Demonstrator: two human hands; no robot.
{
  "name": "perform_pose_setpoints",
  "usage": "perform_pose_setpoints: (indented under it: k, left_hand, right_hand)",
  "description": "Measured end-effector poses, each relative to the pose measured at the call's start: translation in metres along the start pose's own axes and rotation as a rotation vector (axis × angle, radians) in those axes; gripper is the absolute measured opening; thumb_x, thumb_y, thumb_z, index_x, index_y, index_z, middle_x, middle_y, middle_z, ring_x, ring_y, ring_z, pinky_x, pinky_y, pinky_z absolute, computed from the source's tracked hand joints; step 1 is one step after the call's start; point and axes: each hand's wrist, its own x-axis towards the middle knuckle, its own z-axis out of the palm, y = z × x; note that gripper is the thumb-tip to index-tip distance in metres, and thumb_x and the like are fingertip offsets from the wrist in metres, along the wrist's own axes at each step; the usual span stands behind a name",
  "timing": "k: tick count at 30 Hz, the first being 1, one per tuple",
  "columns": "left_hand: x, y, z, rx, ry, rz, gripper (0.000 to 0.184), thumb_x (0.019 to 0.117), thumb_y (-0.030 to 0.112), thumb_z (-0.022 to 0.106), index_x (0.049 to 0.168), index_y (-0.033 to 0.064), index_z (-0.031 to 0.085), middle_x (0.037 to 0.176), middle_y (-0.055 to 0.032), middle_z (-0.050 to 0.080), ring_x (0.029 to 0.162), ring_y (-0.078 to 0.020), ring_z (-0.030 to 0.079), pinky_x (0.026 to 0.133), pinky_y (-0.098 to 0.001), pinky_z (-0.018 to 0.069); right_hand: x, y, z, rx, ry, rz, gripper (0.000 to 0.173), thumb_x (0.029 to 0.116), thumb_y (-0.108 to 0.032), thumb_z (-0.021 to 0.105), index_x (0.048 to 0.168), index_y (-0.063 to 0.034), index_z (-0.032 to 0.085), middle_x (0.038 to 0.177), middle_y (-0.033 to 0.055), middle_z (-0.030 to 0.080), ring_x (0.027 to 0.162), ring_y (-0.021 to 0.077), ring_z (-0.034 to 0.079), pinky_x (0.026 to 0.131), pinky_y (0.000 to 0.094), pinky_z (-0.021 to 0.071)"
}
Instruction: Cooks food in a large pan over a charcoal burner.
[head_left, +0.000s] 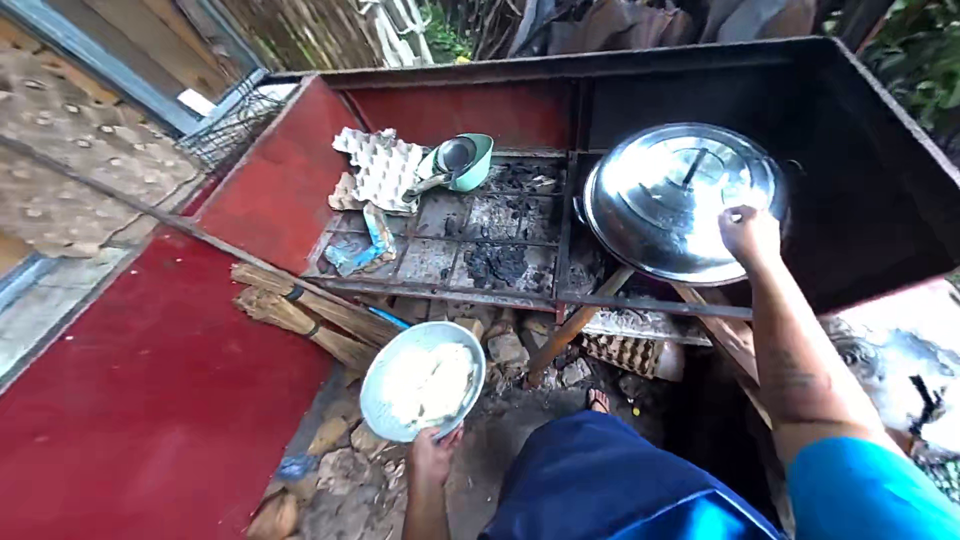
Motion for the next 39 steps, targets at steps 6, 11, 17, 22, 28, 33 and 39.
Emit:
perform_pose_setpoints:
  k: [6,11,17,22,28,33,39]
  left_hand:
    - [-0.017,0.002,-0.007,-0.278,0.169,0.071,0.032,0.1027,0.012,0.037,0.132,0.0011,0.042,0.110,-0.0192,0.060,0.082,-0.0225,0.066,0.068,-0.0340,0.0582]
    - [-0.017,0.002,-0.029,-0.345,0.252,0.105,0.029,0.1023,0.012,0.035,0.129,0.0032,0.043,0.111,-0.0163,0.058,0.087,-0.0215,0.066,0.071,-0.0343,0.0584]
    - [-0.006,0.014,-0.046,-0.438,0.325,0.126,0.032,0.1029,0.012,0.036,0.133,0.0023,0.043,0.115,-0.0193,0.060,0.091,-0.0248,0.068,0.075,-0.0376,0.0593]
    - [0.010,0.033,-0.057,-0.461,0.366,0.101,0.032,0.1020,0.009,0.038,0.132,0.0001,0.044,0.113,-0.0214,0.060,0.086,-0.0259,0.068,0.071,-0.0367,0.0594]
    - [0.020,0.043,-0.076,-0.474,0.375,0.098,0.029,0.1018,0.009,0.039,0.128,-0.0009,0.045,0.107,-0.0214,0.064,0.080,-0.0259,0.070,0.068,-0.0374,0.0607]
    - [0.032,0.042,-0.088,-0.444,0.405,0.087,0.027,0.1006,0.006,0.039,0.125,-0.0021,0.046,0.100,-0.0198,0.062,0.075,-0.0232,0.067,0.065,-0.0361,0.0590]
    - [0.054,0.039,-0.096,-0.486,0.422,0.075,0.027,0.1008,0.007,0.038,0.126,-0.0007,0.046,0.103,-0.0194,0.062,0.077,-0.0230,0.067,0.066,-0.0352,0.0585]
  right_hand:
    - [0.146,-0.017,0.004,-0.102,-0.083,0.106,0.060,0.1076,-0.045,0.045,0.121,0.0098,0.065,0.129,0.0361,0.061,0.127,0.0520,0.057,0.102,0.0714,0.0421]
    - [0.180,-0.013,0.026,-0.094,-0.097,0.112,0.060,0.1053,-0.046,0.051,0.119,0.0099,0.066,0.129,0.0359,0.061,0.127,0.0523,0.056,0.102,0.0711,0.0410]
    - [0.189,-0.022,0.045,0.069,-0.026,0.221,0.060,0.1029,-0.040,0.058,0.131,0.0124,0.059,0.139,0.0366,0.053,0.134,0.0501,0.049,0.108,0.0670,0.0375]
    - [0.188,-0.015,0.062,0.232,0.011,0.238,0.064,0.1028,-0.039,0.056,0.145,0.0085,0.045,0.144,0.0298,0.051,0.127,0.0385,0.055,0.105,0.0561,0.0452]
    - [0.201,-0.018,0.063,0.509,0.009,0.287,0.041,0.1066,-0.028,0.052,0.135,0.0008,0.051,0.107,0.0101,0.056,0.080,0.0108,0.053,0.075,0.0282,0.0486]
    - [0.207,-0.049,0.053,0.566,-0.028,0.243,0.024,0.1054,-0.022,0.045,0.122,-0.0060,0.054,0.088,0.0001,0.047,0.062,0.0054,0.044,0.059,0.0241,0.0423]
    - [0.192,-0.121,0.045,0.470,-0.032,0.214,0.020,0.1054,-0.026,0.047,0.119,-0.0124,0.055,0.087,-0.0033,0.046,0.061,0.0038,0.042,0.057,0.0235,0.0410]
